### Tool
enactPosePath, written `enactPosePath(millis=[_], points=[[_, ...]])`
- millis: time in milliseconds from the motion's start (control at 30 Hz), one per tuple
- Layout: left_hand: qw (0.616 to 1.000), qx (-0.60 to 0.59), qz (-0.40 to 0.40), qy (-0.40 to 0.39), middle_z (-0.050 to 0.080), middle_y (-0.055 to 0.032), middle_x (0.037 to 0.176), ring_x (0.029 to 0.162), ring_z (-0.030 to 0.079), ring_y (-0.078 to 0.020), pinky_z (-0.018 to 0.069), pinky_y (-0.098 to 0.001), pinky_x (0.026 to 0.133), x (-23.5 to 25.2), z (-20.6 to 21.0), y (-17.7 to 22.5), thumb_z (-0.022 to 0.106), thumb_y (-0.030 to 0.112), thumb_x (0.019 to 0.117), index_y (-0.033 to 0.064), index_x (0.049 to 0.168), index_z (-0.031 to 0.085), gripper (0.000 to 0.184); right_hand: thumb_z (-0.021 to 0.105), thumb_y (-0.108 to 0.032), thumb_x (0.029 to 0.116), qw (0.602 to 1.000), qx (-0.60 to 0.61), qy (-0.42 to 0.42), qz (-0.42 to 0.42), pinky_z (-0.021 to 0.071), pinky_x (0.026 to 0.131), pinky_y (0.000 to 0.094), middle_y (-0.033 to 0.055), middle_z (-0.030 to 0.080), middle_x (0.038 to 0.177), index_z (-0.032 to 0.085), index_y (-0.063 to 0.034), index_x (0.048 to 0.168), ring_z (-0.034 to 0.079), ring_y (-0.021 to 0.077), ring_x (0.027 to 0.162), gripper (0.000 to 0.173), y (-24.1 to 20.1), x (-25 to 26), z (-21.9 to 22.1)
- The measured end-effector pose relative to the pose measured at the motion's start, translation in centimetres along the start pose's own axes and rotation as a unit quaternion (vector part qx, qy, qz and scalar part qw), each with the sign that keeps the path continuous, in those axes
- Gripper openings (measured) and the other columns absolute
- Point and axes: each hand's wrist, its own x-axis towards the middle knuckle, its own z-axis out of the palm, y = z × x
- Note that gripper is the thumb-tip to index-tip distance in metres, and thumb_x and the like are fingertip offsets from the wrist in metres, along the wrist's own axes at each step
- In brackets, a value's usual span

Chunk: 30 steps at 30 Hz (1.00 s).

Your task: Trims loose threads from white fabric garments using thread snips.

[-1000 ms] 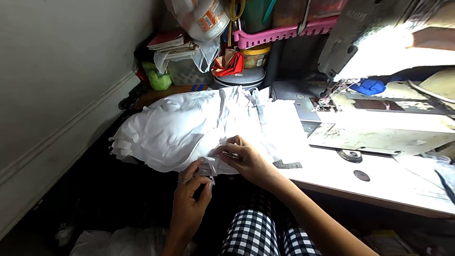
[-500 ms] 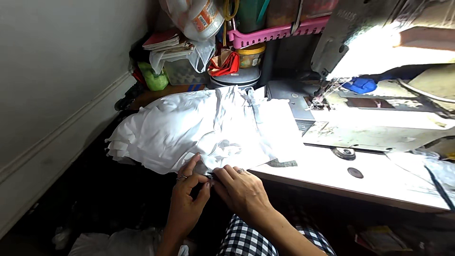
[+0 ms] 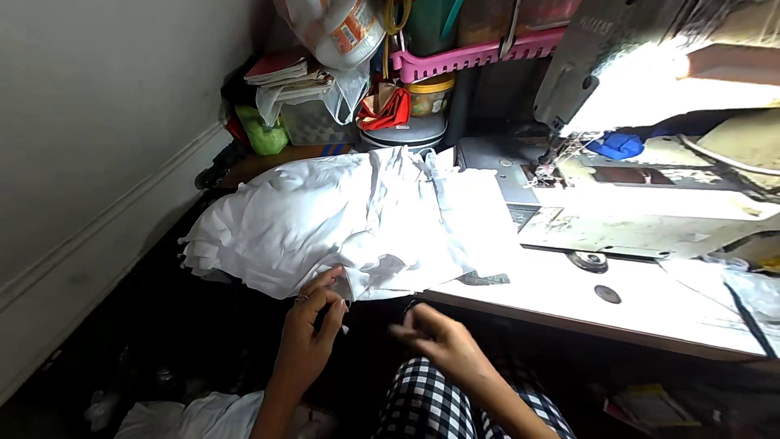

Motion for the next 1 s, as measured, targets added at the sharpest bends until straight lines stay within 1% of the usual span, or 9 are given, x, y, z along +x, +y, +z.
enactPosePath(millis=[67, 133, 267, 400, 500, 600, 733, 833, 1000], points=[[1.000, 0.002, -0.009, 0.014, 0.067, -0.0103, 0.131, 0.127, 0.060, -0.0167, 0.0499, -0.0346, 0.107, 0.2, 0.3, 0.0, 0.052, 0.017, 0.1023, 0.0035, 0.103, 0.069, 0.022, 0.067, -0.032, 0.0961, 0.988, 0.106, 0.109, 0.036, 0.0477, 0.057, 0.0209, -0.0045, 0.066, 0.079, 0.066, -0.0113, 0.108, 0.057, 0.0026, 0.062, 0.024, 0.7, 0.3, 0.4], [0.999, 0.016, -0.018, 0.022, 0.068, -0.0081, 0.129, 0.121, 0.063, -0.0142, 0.0522, -0.0319, 0.102, 0.3, 0.6, -0.1, 0.050, 0.011, 0.1006, 0.0019, 0.115, 0.066, 0.024, 0.065, -0.026, 0.0986, 0.972, 0.193, 0.114, 0.066, 0.0444, 0.052, 0.0184, -0.0032, 0.066, 0.082, 0.067, -0.0079, 0.118, 0.053, 0.0017, 0.057, 0.026, 0.2, 0.6, 0.8], [0.997, 0.075, -0.016, 0.008, 0.065, -0.0073, 0.134, 0.123, 0.061, -0.0131, 0.0515, -0.0311, 0.103, 0.5, 0.6, 0.1, 0.056, 0.011, 0.0955, 0.0040, 0.123, 0.066, 0.030, 0.056, -0.018, 0.1034, 0.937, 0.329, 0.074, 0.087, 0.0326, 0.040, 0.0170, -0.0065, 0.051, 0.060, 0.070, -0.0083, 0.099, 0.040, 0.0012, 0.044, 0.017, -1.0, 1.0, 1.5], [0.982, 0.188, -0.009, -0.008, 0.056, -0.0114, 0.147, 0.132, 0.056, -0.0248, 0.0481, -0.0428, 0.107, 0.2, 1.0, 0.2, 0.068, 0.046, 0.0929, 0.0095, 0.115, 0.073, 0.043, 0.054, -0.017, 0.1031, 0.969, 0.215, -0.024, -0.115, 0.0409, 0.052, 0.0124, -0.0078, 0.060, 0.075, 0.070, -0.0081, 0.102, 0.048, -0.0054, 0.057, 0.018, -1.4, -1.5, 0.8], [0.973, 0.228, 0.011, 0.026, 0.061, -0.0117, 0.141, 0.123, 0.062, -0.0245, 0.0522, -0.0400, 0.100, 0.2, 2.0, -0.2, 0.067, 0.035, 0.0959, 0.0087, 0.092, 0.076, 0.029, 0.056, -0.013, 0.1042, 0.950, 0.116, -0.148, -0.248, 0.0535, 0.071, 0.0211, 0.0100, 0.071, 0.086, 0.071, 0.0021, 0.101, 0.065, 0.0075, 0.076, 0.021, -3.1, -3.6, 0.1], [0.978, 0.210, 0.006, 0.001, 0.060, -0.0116, 0.143, 0.129, 0.058, -0.0244, 0.0496, -0.0403, 0.104, 0.3, 1.6, -0.1, 0.065, 0.029, 0.0960, 0.0114, 0.086, 0.078, 0.024, 0.059, -0.024, 0.1048, 0.939, 0.031, -0.275, -0.202, 0.0576, 0.078, 0.0416, 0.0123, 0.073, 0.095, 0.074, -0.0042, 0.109, 0.071, 0.0211, 0.085, 0.025, -3.8, -4.2, -0.2], [0.988, 0.127, -0.013, -0.082, 0.050, -0.0141, 0.152, 0.143, 0.045, -0.0220, 0.0399, -0.0395, 0.115, 0.1, -0.1, 0.3, 0.066, 0.030, 0.0951, 0.0137, 0.085, 0.078, 0.022, 0.045, -0.056, 0.1044, 0.974, -0.144, -0.084, -0.156, 0.0588, 0.070, 0.0522, 0.0087, 0.073, 0.104, 0.070, -0.0160, 0.126, 0.073, 0.0264, 0.088, 0.052, -2.3, -2.1, 0.2], [0.992, 0.088, -0.018, -0.094, 0.050, -0.0152, 0.152, 0.144, 0.043, -0.0181, 0.0398, -0.0345, 0.116, -0.1, -0.7, 0.2, 0.068, 0.030, 0.0951, 0.0135, 0.086, 0.078, 0.022, 0.056, -0.040, 0.1006, 0.930, -0.286, 0.091, -0.212, 0.0560, 0.054, 0.0420, 0.0079, 0.069, 0.088, 0.072, -0.0121, 0.108, 0.070, 0.0249, 0.072, 0.033, -2.8, 0.2, 1.5], [0.991, 0.082, -0.018, -0.108, 0.046, -0.0208, 0.154, 0.146, 0.040, -0.0218, 0.0374, -0.0354, 0.118, 0.1, -0.8, 0.4, 0.068, 0.031, 0.0958, 0.0119, 0.085, 0.077, 0.024, 0.055, -0.026, 0.0996, 0.859, -0.383, 0.155, -0.303, 0.0550, 0.055, 0.0349, 0.0055, 0.065, 0.079, 0.070, -0.0112, 0.095, 0.067, 0.0222, 0.067, 0.021, -4.5, 2.9, 3.7]])
